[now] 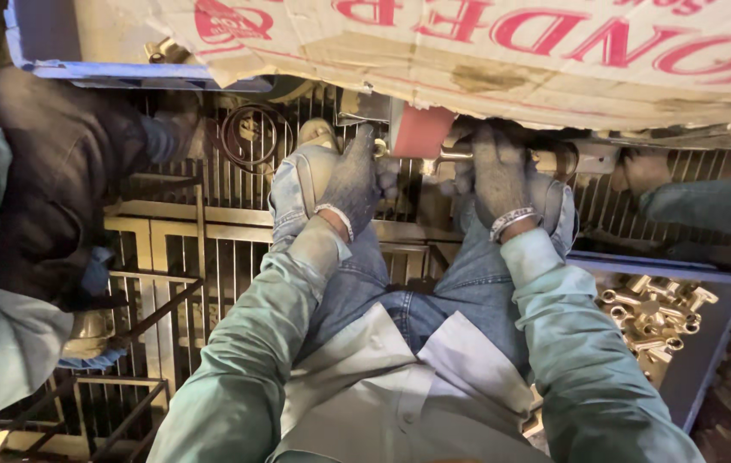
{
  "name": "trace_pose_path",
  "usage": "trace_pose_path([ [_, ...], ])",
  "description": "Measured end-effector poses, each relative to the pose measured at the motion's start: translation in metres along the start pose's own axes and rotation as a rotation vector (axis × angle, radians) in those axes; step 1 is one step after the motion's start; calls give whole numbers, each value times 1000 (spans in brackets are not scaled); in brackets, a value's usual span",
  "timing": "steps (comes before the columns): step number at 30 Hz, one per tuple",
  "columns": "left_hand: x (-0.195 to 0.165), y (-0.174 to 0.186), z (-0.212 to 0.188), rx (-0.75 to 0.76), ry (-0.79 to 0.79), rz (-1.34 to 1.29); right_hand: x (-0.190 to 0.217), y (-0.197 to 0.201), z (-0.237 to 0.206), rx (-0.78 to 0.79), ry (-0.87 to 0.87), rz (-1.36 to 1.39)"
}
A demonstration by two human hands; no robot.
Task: The person uses a belt sander to polish small brass-colored metal parts. They hold each part with gloved hands against the moving belt, rotating it to smooth different surfaces, then place the finished pieces into a blue bin.
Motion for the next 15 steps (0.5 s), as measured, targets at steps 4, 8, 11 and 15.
trace_pose_path([
  [4, -5, 2, 7, -34, 41, 68, -14, 6, 24, -99, -242, -155],
  [8, -13, -4, 2, -13, 21, 106, -21, 14, 57, 3, -56, -795],
  [11, -18, -8, -11, -48, -3, 210, -13, 10, 54, -62, 206, -1113],
  [15, -20, -11, -36, -14, -159, 341, -32, 18, 20, -145, -154, -193],
])
Point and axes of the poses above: each hand's wrist, its own z-axis towards the middle knuckle, its own y-axis out of the back of the hand, x = y × z, the point moved 4 cm from there along z, towards the middle knuckle, and after that the axes turned 6 degrees about x, right-handed, at the moved point
